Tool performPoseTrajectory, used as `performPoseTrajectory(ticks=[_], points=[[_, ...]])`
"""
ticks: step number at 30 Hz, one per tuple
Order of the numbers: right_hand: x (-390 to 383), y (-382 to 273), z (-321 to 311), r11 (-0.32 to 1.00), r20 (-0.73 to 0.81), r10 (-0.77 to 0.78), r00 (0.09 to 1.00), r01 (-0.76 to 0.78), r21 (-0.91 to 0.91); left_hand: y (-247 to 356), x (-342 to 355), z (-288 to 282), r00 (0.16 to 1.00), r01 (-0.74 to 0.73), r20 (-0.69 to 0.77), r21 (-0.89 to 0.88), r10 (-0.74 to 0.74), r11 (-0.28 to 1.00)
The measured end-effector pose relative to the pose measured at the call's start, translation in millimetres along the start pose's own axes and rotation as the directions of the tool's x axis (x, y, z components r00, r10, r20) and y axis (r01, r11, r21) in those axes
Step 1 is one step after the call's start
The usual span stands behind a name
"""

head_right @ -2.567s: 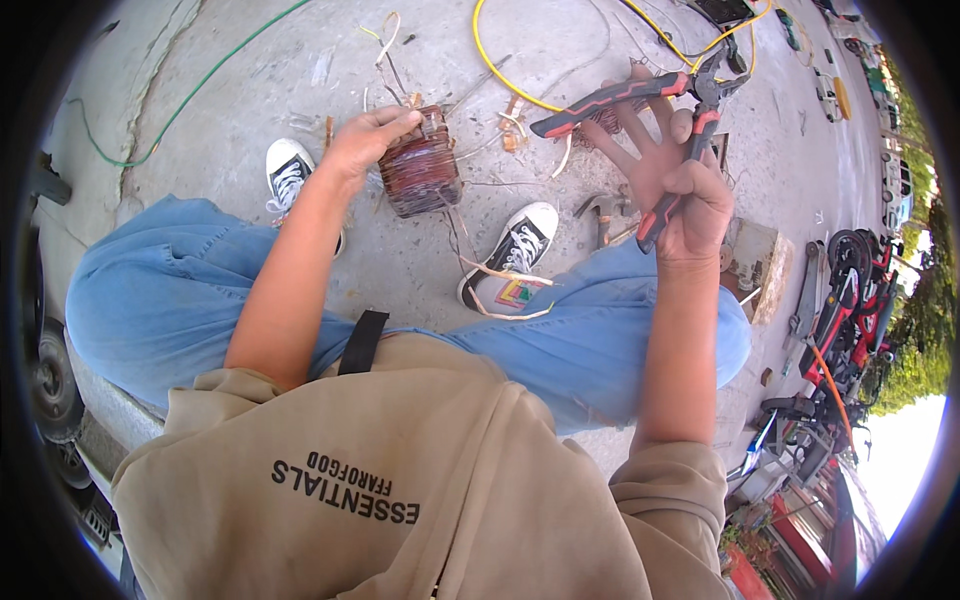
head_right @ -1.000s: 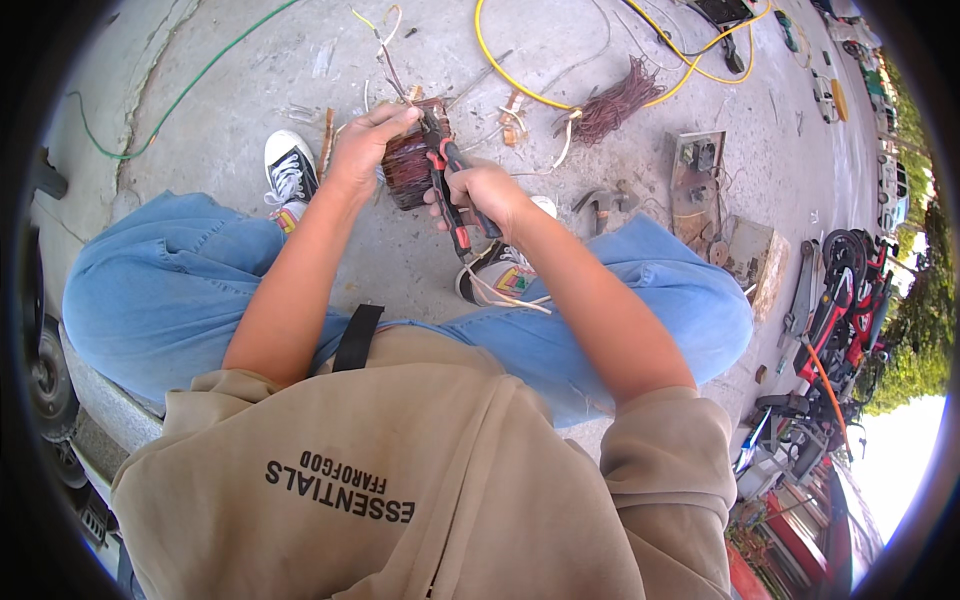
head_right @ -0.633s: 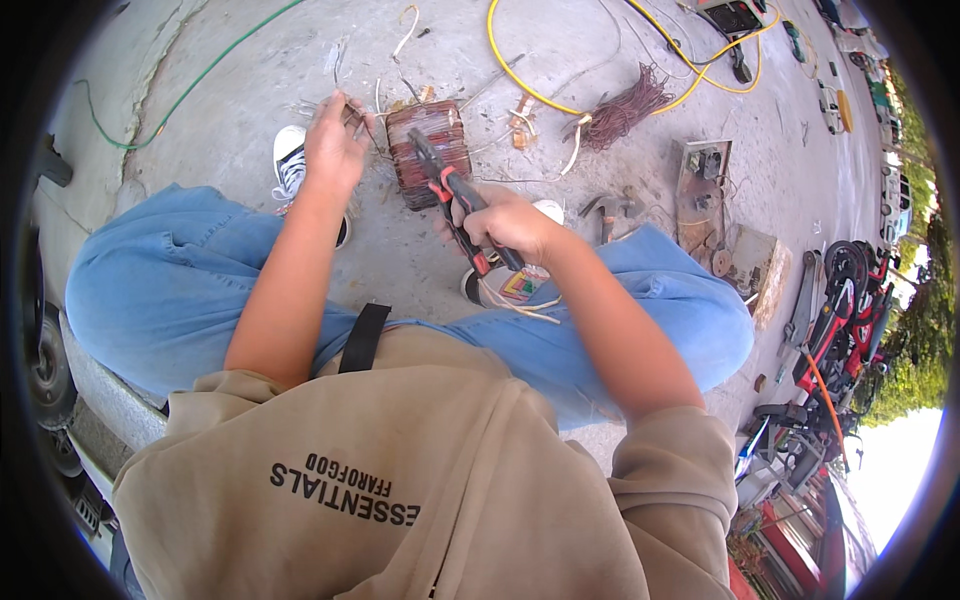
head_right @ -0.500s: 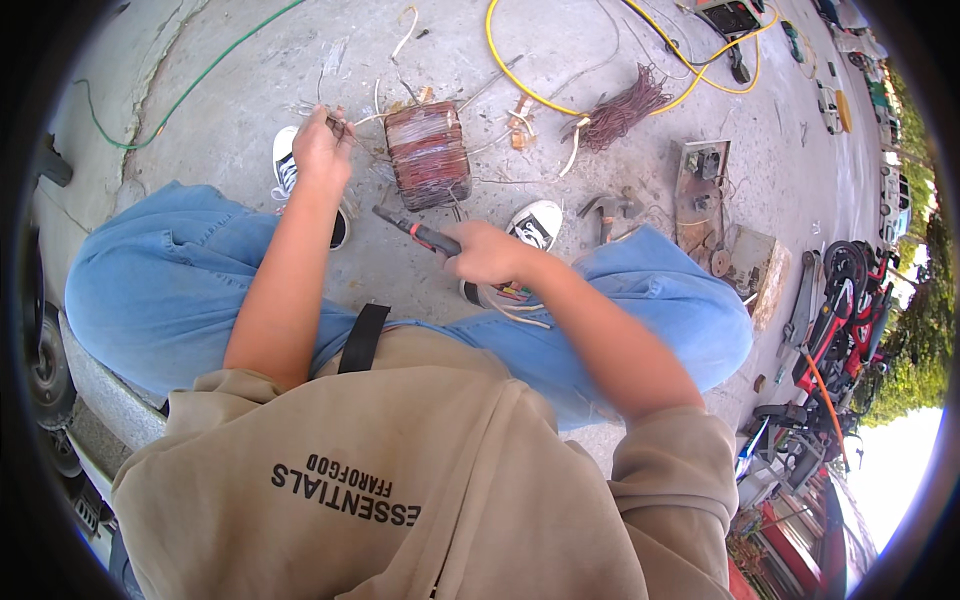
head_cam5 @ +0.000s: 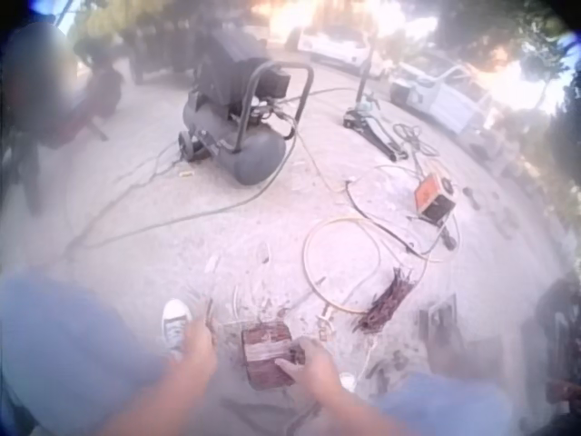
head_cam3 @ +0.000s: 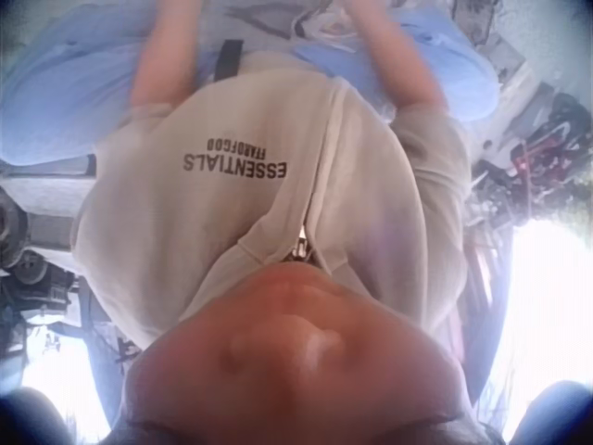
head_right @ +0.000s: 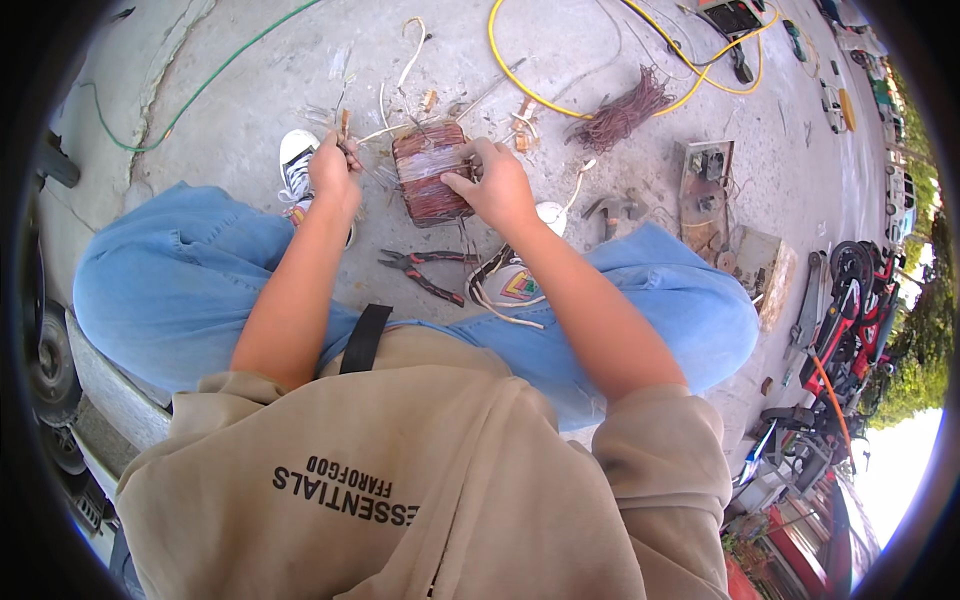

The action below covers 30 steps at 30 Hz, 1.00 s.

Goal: The person sits on the floor and winds copper wire around a cylindrical coil form, using pliers to cut and secure the wire. They repeatedly wrap, adjust, and trim the wire while handling the coil with both hands.

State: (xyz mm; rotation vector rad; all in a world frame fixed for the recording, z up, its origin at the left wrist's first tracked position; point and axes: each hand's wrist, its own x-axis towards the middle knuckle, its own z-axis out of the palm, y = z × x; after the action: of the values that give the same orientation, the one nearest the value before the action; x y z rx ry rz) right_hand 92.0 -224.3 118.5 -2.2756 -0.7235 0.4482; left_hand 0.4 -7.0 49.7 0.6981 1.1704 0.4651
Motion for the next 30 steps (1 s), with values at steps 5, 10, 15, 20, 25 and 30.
performPoseTrajectory(ticks=[5,10,15,20,25,30], points=[[-14,14,-7,0.985,0.049,-0.141,0.989,0.145,-0.094,-1,-44,13,0.997,0.072,0.034,-0.065,-0.070,0.995],[-26,30,-10,0.968,0.011,-0.142,0.990,0.141,-0.206,-5,-88,2,0.991,0.071,0.111,-0.025,-0.068,0.997],[-17,56,-8,0.959,-0.020,0.277,0.961,-0.276,0.060,-15,-87,-13,0.946,0.269,0.184,0.024,-0.268,0.963],[-11,61,-3,0.745,0.145,0.460,0.876,-0.470,0.473,-29,-79,-14,0.951,0.183,0.129,0.497,-0.281,0.848],[-9,69,14,0.788,0.103,0.377,0.921,-0.377,0.487,-44,-50,-27,0.809,0.238,0.387,0.473,-0.443,0.848],[7,70,21,0.388,0.292,0.504,0.813,-0.515,0.764,-57,-30,-38,0.790,0.384,0.344,0.368,-0.508,0.847]])
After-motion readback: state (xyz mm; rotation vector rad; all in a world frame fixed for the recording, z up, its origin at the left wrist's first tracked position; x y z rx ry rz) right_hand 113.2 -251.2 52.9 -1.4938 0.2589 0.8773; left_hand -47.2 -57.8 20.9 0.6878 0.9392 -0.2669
